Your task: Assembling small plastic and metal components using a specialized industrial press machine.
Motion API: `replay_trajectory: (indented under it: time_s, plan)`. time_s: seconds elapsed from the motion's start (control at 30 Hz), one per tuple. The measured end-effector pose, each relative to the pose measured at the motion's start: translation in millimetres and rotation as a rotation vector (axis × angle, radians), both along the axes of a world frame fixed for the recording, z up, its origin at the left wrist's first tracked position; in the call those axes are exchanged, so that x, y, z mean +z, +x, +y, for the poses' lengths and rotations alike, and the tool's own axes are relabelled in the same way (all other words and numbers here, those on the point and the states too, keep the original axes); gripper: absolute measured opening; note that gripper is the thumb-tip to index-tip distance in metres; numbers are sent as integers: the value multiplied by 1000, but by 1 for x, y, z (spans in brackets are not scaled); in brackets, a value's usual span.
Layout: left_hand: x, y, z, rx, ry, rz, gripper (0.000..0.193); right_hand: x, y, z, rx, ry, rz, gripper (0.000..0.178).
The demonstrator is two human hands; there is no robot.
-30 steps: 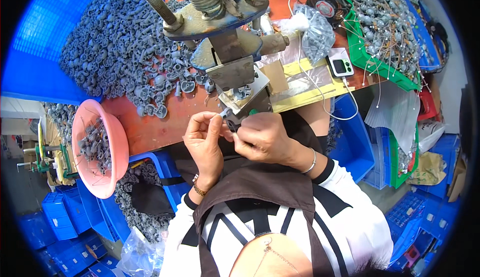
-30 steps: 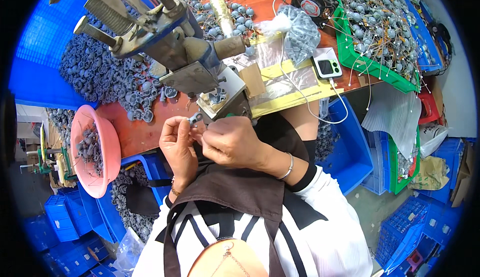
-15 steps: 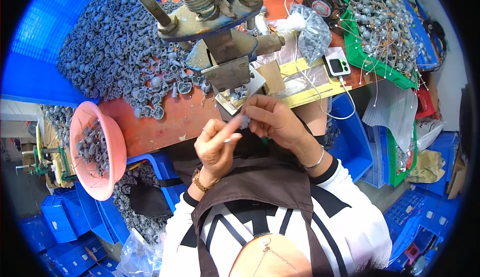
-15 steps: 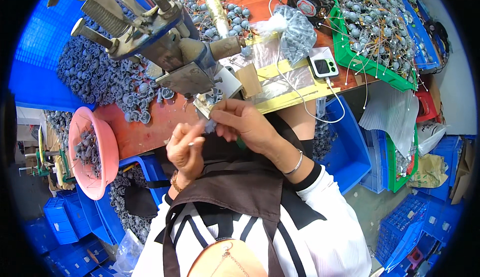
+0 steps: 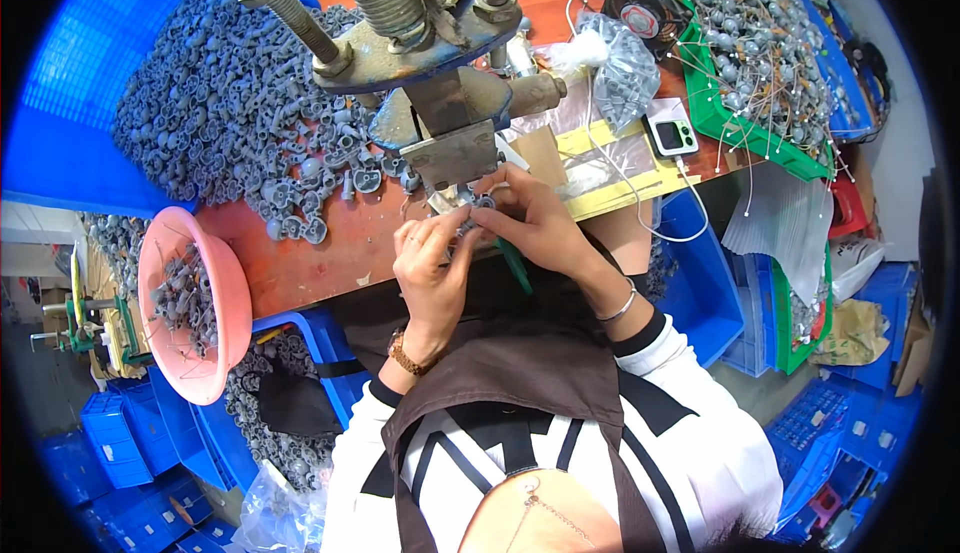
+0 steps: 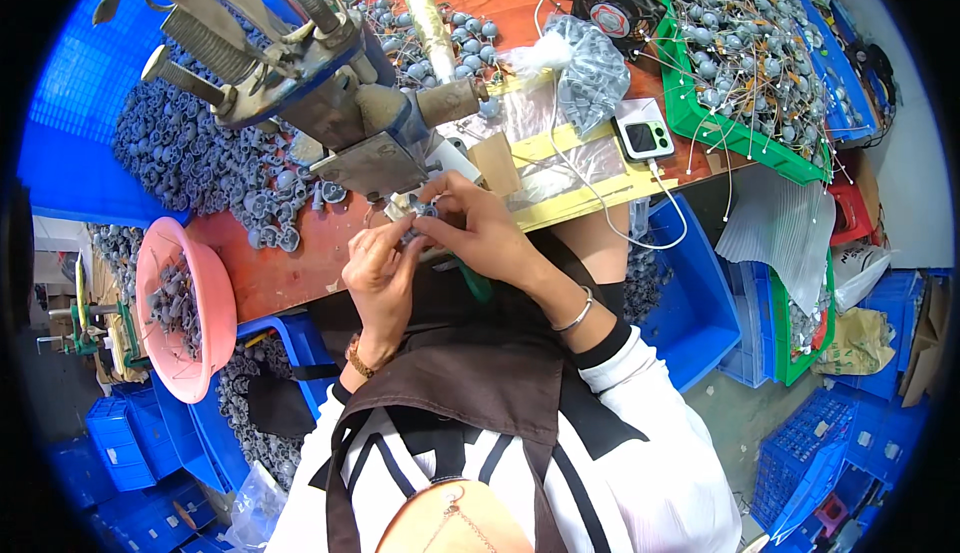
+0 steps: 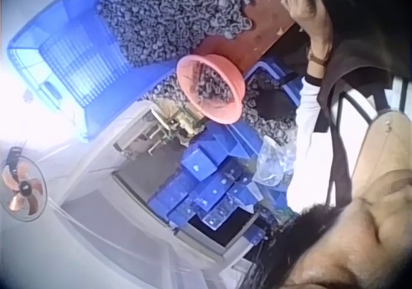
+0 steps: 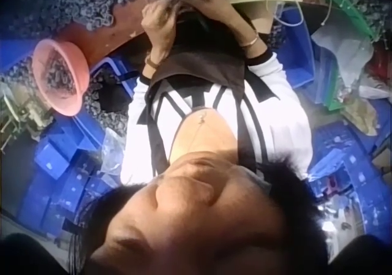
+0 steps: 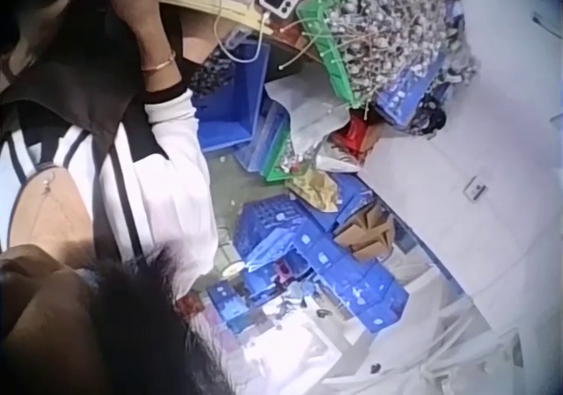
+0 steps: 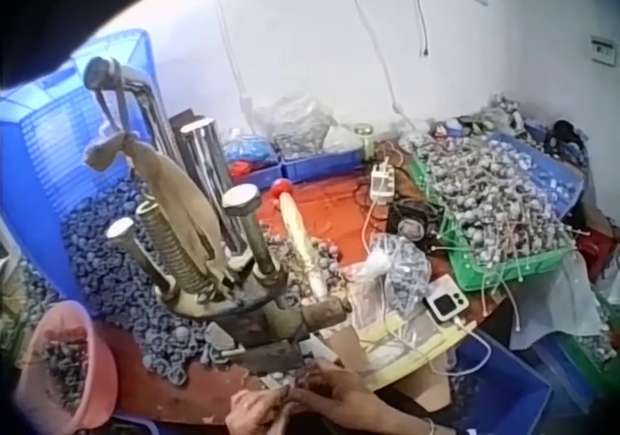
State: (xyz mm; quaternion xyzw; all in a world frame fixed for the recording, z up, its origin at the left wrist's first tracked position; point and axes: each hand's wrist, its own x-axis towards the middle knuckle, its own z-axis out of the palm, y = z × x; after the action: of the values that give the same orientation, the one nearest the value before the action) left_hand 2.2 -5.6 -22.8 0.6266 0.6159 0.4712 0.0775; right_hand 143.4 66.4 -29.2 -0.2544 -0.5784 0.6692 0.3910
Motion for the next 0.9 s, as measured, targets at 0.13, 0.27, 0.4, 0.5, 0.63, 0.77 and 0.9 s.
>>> replay_trajectory:
  time_s: [0.13,0.27,0.4,0.5,0.63,0.77,0.9]
  plan:
    - [-4,0,11,106,-30,-60,22,-2,-3,0,-197,159,-428,11]
    - [0,-4,19,84,-152,-186,23,6,-4,-3,-321,480,-681,10]
    - [8,-9,21,60,-146,-125,23,20,6,6,-238,533,-737,11]
    - [17,-11,20,-20,-185,-47,22,37,28,51,-297,395,-555,13]
    - [18,3,12,18,-190,-29,22,92,22,116,-140,90,141,27]
    - [19,8,6,72,-199,-52,21,141,12,68,-406,503,150,37]
    - [27,0,1,97,-208,-29,20,105,33,-7,-371,936,166,6]
